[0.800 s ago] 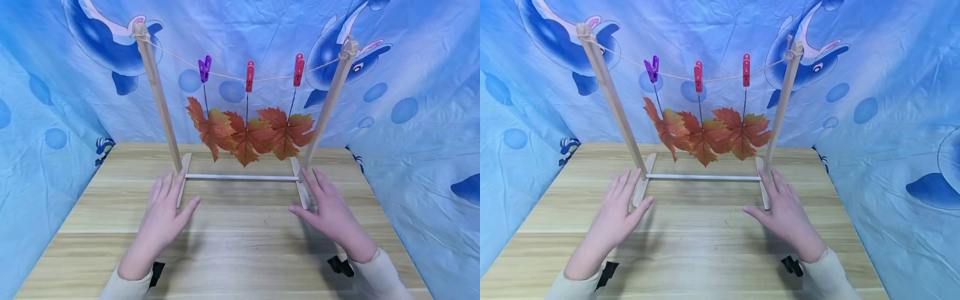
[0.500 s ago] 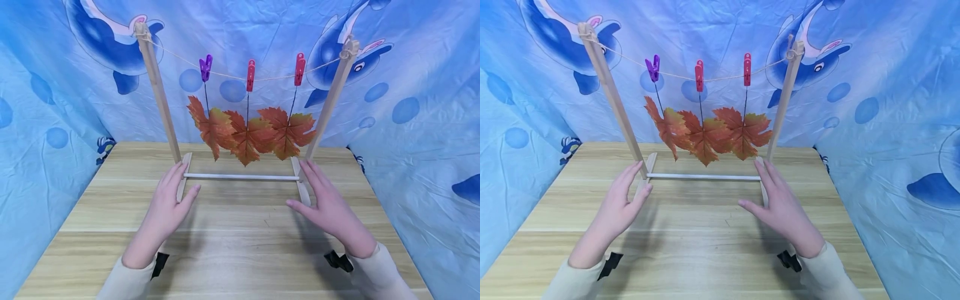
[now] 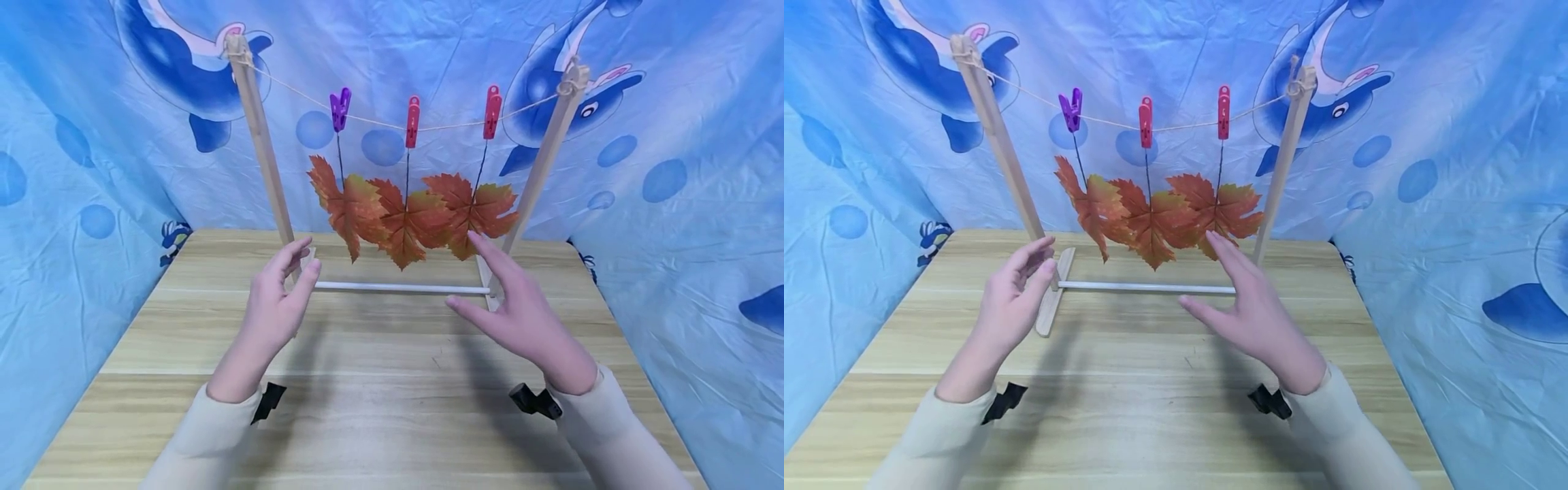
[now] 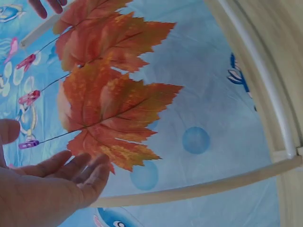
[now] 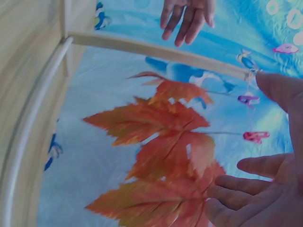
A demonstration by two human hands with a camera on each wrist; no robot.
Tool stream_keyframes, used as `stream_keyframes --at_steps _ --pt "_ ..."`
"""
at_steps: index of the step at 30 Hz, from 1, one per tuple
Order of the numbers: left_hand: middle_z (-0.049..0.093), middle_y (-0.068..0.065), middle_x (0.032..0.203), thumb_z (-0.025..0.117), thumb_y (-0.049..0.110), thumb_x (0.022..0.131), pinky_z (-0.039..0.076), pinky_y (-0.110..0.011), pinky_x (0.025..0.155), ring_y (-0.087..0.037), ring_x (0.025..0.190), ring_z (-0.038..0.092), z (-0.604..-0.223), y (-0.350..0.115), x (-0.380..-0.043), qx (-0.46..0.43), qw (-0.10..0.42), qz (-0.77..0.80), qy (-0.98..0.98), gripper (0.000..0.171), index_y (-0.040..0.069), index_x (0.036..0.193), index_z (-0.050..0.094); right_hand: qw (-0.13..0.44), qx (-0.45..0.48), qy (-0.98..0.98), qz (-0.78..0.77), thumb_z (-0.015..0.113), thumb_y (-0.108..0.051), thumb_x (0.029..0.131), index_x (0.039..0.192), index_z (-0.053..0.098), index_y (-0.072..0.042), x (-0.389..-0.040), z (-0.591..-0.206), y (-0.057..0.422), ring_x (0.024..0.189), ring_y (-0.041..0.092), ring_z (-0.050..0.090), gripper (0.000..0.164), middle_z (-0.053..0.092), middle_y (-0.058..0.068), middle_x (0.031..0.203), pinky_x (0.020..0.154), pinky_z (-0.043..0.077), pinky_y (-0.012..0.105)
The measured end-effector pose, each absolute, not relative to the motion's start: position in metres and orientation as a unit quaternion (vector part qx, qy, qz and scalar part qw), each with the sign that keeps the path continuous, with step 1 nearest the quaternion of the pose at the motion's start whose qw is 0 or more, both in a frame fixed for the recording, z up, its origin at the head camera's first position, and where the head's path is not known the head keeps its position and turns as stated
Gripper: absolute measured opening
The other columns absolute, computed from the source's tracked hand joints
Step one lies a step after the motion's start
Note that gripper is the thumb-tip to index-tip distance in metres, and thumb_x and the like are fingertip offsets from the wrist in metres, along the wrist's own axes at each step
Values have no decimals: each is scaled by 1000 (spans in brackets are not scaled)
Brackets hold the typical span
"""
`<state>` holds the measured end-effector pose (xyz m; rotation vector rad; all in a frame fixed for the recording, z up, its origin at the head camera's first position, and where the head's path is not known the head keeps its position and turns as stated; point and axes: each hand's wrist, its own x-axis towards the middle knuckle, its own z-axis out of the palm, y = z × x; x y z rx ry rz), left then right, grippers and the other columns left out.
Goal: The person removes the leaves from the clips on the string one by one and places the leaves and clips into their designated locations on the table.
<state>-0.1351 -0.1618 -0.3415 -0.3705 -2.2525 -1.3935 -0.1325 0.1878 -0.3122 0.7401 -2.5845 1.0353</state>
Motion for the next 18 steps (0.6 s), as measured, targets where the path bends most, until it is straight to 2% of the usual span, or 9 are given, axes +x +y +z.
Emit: stream_keyframes --at_steps 9,18 --pt "63 -10 132 60 20 104 44 -31 103 -24 119 61 -319 -161 -150 -128 245 -554 -786 37 -2 134 63 210 299 -858 361 86 -28 86 156 44 -16 -141 -283 168 139 20 44 82 45 1 154 108 39 51" --pt "69 -11 118 64 22 102 47 -30 97 -19 107 65 -305 -160 -163 -115 250 -568 -776 34 0 129 67 217 337 -815 419 85 -15 86 148 55 -11 -150 -258 150 132 17 52 69 55 -5 144 103 46 43"
